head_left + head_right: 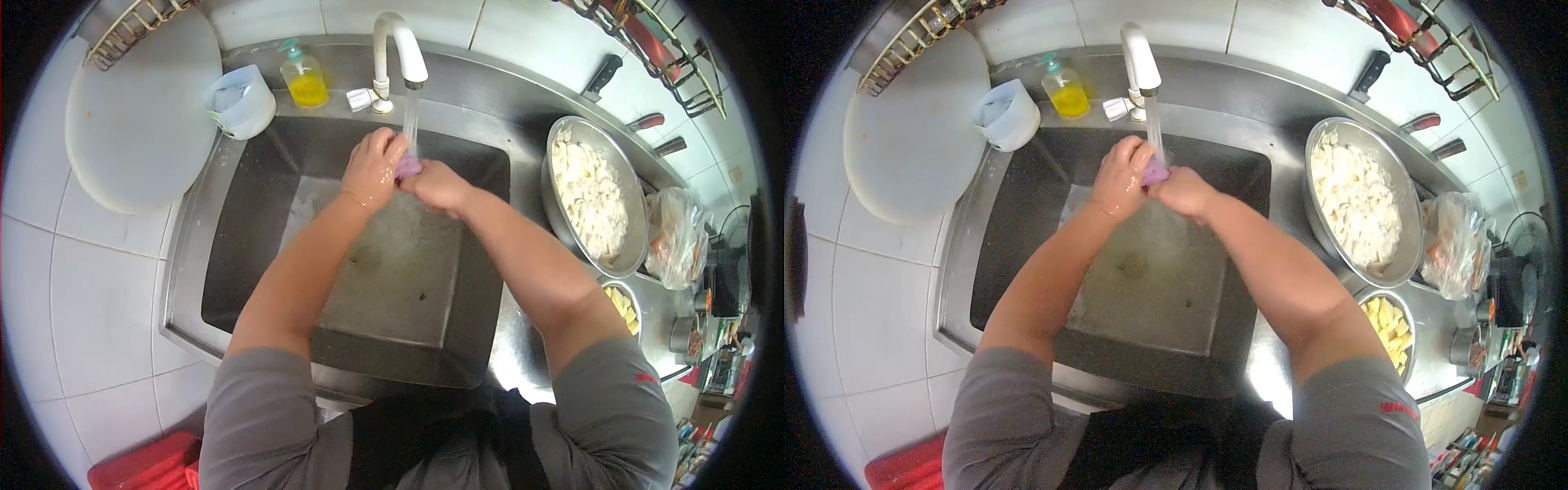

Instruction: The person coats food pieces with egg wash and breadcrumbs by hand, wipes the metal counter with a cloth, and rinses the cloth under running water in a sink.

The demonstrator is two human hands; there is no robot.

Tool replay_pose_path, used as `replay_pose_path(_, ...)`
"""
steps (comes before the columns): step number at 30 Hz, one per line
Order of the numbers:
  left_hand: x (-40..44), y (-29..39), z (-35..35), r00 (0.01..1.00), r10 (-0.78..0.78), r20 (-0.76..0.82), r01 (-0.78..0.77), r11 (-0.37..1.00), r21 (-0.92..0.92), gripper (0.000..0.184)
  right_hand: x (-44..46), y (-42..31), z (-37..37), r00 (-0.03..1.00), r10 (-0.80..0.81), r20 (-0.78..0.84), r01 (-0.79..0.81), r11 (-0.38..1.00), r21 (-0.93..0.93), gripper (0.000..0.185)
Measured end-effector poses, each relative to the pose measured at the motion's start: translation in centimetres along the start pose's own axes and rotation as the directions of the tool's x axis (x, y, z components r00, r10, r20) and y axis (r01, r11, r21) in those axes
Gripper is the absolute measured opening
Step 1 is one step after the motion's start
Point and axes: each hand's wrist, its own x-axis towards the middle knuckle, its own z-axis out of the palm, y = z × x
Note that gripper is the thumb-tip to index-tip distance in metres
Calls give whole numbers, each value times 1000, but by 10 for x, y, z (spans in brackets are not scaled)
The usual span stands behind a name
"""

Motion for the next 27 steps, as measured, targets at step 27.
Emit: replay_pose_path(27, 54, -37, -48, 524, -700, 485, 523, -185, -832, 32, 17, -19, 1, 933, -332, -136, 294, 924, -243, 33)
